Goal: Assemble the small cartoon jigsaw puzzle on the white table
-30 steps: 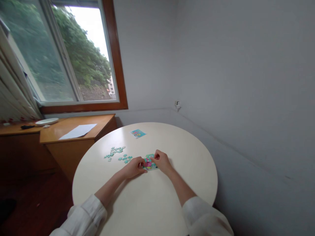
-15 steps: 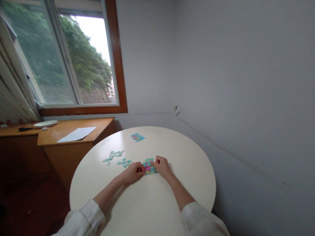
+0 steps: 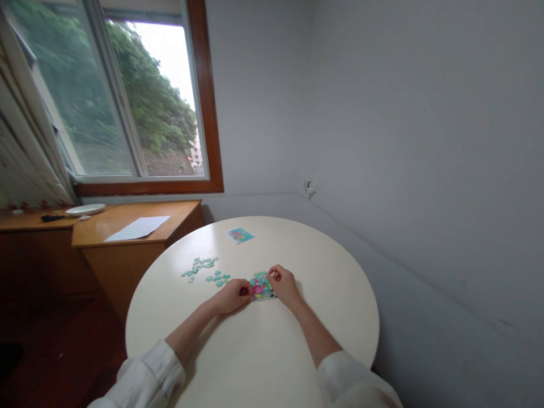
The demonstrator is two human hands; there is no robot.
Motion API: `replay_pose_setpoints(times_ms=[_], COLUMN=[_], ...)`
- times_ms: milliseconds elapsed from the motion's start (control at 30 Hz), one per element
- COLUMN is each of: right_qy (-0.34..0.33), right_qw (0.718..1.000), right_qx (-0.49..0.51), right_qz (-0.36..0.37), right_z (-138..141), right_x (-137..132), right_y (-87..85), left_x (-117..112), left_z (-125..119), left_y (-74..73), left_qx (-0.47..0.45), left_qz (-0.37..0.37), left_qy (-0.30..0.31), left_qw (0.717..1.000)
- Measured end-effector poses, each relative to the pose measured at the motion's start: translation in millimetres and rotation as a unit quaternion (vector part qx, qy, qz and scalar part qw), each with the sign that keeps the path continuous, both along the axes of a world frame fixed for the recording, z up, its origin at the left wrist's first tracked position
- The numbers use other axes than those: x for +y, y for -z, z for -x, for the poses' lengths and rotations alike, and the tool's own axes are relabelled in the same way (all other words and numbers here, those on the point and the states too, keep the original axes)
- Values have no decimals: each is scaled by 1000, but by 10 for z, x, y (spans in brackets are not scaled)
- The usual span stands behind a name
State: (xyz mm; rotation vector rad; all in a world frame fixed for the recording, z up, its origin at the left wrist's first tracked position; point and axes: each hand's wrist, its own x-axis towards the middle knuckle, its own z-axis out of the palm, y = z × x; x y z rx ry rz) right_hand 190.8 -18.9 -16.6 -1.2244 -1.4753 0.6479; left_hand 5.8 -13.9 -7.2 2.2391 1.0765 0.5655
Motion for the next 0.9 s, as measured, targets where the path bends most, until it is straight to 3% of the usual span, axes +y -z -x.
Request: replay_pose_setpoints(times_ms=[500,900], right_qy=[3,33], right_qw=[1000,999], right_qx=[0,-10], right_qz=[-4,3], right_z=[-15,6], right_x=[3,-29], right_y=[3,-20], left_x=[-55,-22], left_z=[2,1], left_y=[-85,-76], left_qx=[3,-27], left_qz=[-9,-56], left_qy=[-8,-63], left_qw=[1000,996])
